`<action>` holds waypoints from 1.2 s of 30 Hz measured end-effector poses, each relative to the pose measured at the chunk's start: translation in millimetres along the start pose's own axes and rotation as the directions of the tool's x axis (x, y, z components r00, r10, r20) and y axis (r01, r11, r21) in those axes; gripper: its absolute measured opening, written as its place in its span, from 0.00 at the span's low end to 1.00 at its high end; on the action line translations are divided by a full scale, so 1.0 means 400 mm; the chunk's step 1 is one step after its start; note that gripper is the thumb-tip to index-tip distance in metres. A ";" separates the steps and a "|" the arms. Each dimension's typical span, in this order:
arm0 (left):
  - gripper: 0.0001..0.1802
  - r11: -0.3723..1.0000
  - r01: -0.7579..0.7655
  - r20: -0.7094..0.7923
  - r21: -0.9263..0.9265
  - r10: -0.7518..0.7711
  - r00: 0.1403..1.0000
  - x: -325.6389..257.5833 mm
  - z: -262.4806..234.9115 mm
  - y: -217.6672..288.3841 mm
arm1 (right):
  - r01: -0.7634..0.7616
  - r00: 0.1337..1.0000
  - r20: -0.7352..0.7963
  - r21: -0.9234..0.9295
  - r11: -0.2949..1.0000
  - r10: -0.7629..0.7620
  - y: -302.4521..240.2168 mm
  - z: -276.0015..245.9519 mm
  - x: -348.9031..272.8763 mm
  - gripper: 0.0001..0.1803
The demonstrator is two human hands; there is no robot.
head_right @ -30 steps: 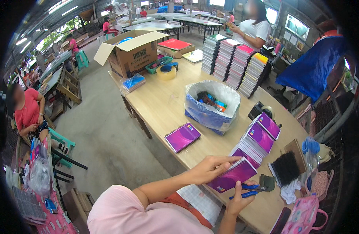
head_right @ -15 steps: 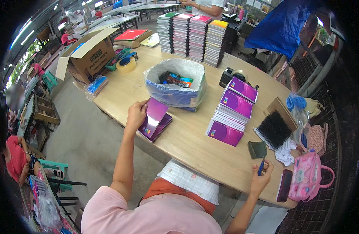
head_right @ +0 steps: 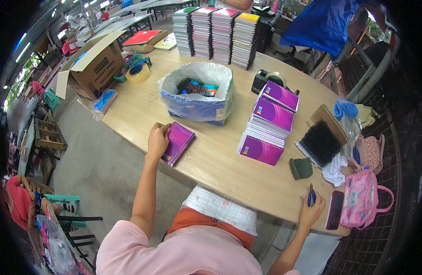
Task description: The person assembles notebooks by sliding wire spirals into the punched holes of small stacks of paper and covers, then uses pliers to crimp the ends of the wires.
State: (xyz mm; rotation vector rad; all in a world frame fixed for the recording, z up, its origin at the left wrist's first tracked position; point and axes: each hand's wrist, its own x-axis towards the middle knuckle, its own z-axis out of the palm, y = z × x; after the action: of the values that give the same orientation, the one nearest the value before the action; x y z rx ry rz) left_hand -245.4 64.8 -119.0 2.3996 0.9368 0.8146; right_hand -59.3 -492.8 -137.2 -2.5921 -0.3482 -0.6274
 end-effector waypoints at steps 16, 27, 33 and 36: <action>0.18 0.845 -0.246 -0.061 -0.475 0.247 0.967 -0.112 0.060 0.297 | 0.030 0.992 -0.119 0.010 1.000 -0.029 -0.046 -0.011 0.094 0.24; 0.18 0.700 0.225 0.278 -0.677 -0.040 0.960 -0.099 0.349 0.481 | 0.099 0.986 -0.163 0.389 0.916 -0.038 -0.218 -0.011 0.148 0.12; 0.17 0.717 0.066 0.146 -0.694 0.051 0.988 -0.129 0.257 0.473 | 0.063 0.997 -0.072 0.666 0.743 -0.021 -0.326 0.072 0.067 0.23; 0.21 0.680 -0.160 0.048 -0.716 0.277 0.960 -0.192 0.220 0.495 | 0.064 0.998 -0.059 0.755 0.653 -0.029 -0.367 0.177 0.024 0.32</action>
State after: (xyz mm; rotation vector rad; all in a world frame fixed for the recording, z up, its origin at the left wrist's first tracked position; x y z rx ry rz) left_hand -142.6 -139.5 -97.1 1.8484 0.1829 0.8581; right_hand -74.6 -330.2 -135.5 -1.7508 -0.5321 -0.4172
